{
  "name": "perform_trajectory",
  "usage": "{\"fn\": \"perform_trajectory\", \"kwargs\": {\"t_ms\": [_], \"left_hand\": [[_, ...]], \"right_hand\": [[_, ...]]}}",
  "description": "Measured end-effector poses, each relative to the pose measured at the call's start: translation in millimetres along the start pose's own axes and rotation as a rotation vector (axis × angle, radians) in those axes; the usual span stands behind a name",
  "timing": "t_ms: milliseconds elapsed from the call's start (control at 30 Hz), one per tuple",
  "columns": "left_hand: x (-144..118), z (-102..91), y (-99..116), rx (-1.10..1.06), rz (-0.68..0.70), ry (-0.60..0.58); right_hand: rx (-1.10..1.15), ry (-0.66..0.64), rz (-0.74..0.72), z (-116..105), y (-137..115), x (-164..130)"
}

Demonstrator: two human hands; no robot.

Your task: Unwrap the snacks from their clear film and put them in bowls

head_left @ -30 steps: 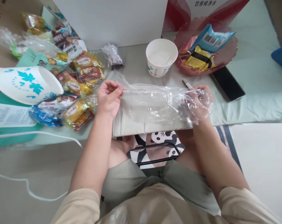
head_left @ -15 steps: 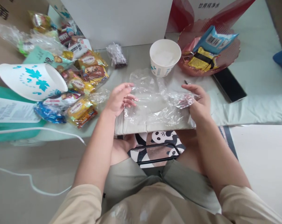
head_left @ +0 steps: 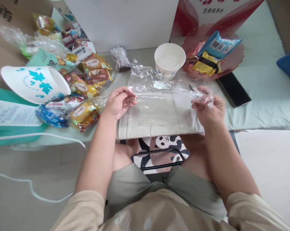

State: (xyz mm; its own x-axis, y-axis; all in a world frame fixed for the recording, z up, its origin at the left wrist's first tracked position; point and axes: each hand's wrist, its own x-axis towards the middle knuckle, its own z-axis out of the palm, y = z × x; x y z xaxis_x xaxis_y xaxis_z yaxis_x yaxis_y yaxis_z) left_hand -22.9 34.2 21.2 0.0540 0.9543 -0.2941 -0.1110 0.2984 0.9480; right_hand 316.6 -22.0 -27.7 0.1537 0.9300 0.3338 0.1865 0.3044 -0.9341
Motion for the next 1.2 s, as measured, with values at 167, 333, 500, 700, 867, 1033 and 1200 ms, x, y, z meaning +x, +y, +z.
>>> {"fn": "perform_trajectory", "kwargs": {"t_ms": [167,333,500,700,867,1033,1200], "left_hand": [[-4,-3.1,3,-0.003,0.014,-0.020],[10,0.3,-7,0.068,-0.108,0.080],[12,3.9,-9,0.085,-0.083,0.139],[5,-2.7,-2,-0.078,-0.079,-0.044],[5,-6.2,-1,-0.094,-0.083,-0.058],[5,-4.0,1,-0.048,-0.125,0.008],[9,1.4,1,-0.112,-0.137,0.125]], "right_hand": [[0.004,-0.091,-0.070,-5,-12,-4],[-0.184,0.083,-0.103,11,-26,-6],[-0.122,0.080,-0.175,8,-35,-13],[-0.191,-0.263,-0.139,3,-39,-21],[-0.273,-0.458,-0.256,3,-55,-20],[-0.645,-0.684,-0.400,-7,-74,-24],[-0.798,-0.770,-0.310,1,-70,-32]]}}
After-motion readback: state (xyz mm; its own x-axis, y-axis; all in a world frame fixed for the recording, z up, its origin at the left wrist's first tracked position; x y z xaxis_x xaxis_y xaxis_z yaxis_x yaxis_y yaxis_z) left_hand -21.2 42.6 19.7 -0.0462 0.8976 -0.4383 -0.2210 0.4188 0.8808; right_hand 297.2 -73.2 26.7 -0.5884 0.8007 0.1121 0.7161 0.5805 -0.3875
